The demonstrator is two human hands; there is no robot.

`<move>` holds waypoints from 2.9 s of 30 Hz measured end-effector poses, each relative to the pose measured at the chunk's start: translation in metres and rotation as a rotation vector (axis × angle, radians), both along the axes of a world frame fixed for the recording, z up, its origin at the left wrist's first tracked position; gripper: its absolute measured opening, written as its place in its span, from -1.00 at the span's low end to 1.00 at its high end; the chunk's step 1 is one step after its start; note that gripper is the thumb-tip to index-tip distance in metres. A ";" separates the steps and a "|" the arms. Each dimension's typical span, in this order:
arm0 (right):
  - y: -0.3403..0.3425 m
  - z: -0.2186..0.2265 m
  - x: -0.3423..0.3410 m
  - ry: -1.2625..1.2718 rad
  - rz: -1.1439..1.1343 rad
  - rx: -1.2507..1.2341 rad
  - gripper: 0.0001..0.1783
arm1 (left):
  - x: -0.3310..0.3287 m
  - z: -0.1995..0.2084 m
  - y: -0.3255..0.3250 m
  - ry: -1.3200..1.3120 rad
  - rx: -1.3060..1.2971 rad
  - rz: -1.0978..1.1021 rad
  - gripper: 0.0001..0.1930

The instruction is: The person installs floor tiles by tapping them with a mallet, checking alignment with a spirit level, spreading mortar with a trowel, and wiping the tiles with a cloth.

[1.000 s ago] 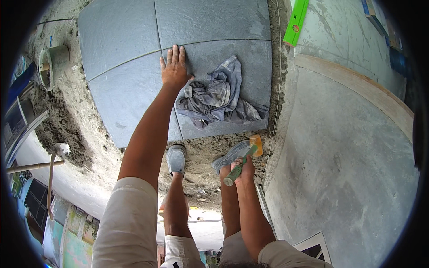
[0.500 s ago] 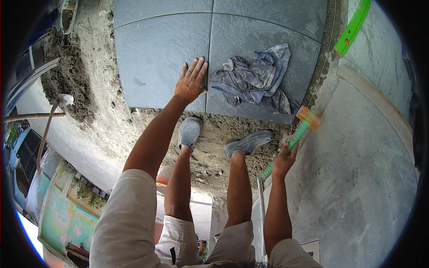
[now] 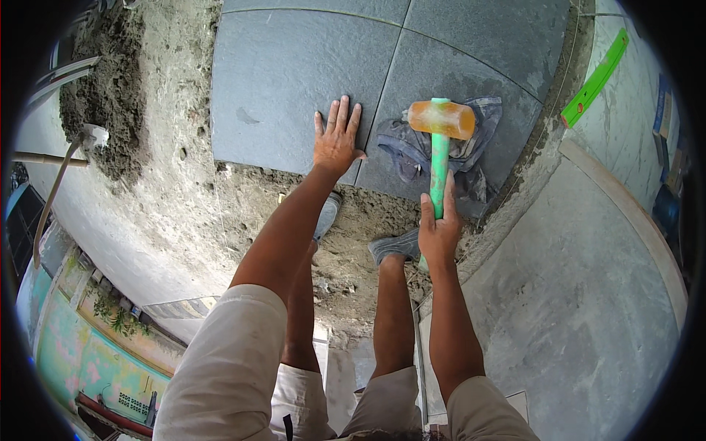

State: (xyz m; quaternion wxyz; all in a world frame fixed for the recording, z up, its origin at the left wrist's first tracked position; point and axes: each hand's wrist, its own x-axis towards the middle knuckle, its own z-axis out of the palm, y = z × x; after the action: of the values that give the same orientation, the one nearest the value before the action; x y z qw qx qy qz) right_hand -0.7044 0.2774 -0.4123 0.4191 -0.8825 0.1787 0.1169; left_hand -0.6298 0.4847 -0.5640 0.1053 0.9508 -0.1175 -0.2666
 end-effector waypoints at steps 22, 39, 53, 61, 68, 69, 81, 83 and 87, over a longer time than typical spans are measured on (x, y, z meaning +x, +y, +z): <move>0.029 -0.041 0.099 0.192 0.767 -0.713 -0.29 | -0.076 0.002 0.028 0.126 -0.023 0.462 0.36; 0.153 0.020 0.155 0.380 1.098 -0.780 -0.31 | -0.069 0.035 0.114 0.448 -0.299 0.438 -0.04; 0.447 0.002 0.263 0.132 1.748 -0.740 -0.43 | -0.090 0.017 0.196 0.221 -0.118 0.626 -0.04; 0.495 -0.015 0.215 0.334 1.947 -0.945 -0.42 | -0.086 0.020 0.196 0.255 -0.195 0.657 -0.01; 0.506 -0.022 0.206 0.132 1.842 -0.675 -0.56 | -0.088 0.017 0.198 0.238 -0.188 0.660 -0.01; 0.510 -0.027 0.205 0.207 1.962 -0.807 -0.56 | -0.088 0.018 0.198 0.237 -0.189 0.658 -0.01; 0.475 0.011 0.185 0.110 1.500 -0.477 -0.39 | -0.091 0.014 0.199 0.206 -0.153 0.612 -0.07; 0.431 0.020 0.167 0.293 1.262 -0.329 -0.36 | -0.096 0.002 0.203 0.153 -0.129 0.588 -0.09; 0.293 0.013 0.100 0.036 0.824 -0.058 -0.32 | -0.072 0.009 0.216 0.093 -0.053 0.546 -0.03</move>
State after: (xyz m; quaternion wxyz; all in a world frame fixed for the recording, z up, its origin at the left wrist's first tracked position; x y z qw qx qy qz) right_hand -0.6046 0.5703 -0.3988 0.3092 -0.8893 -0.1790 0.2853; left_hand -0.7020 0.7005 -0.5553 0.2031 0.9310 0.1411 -0.2686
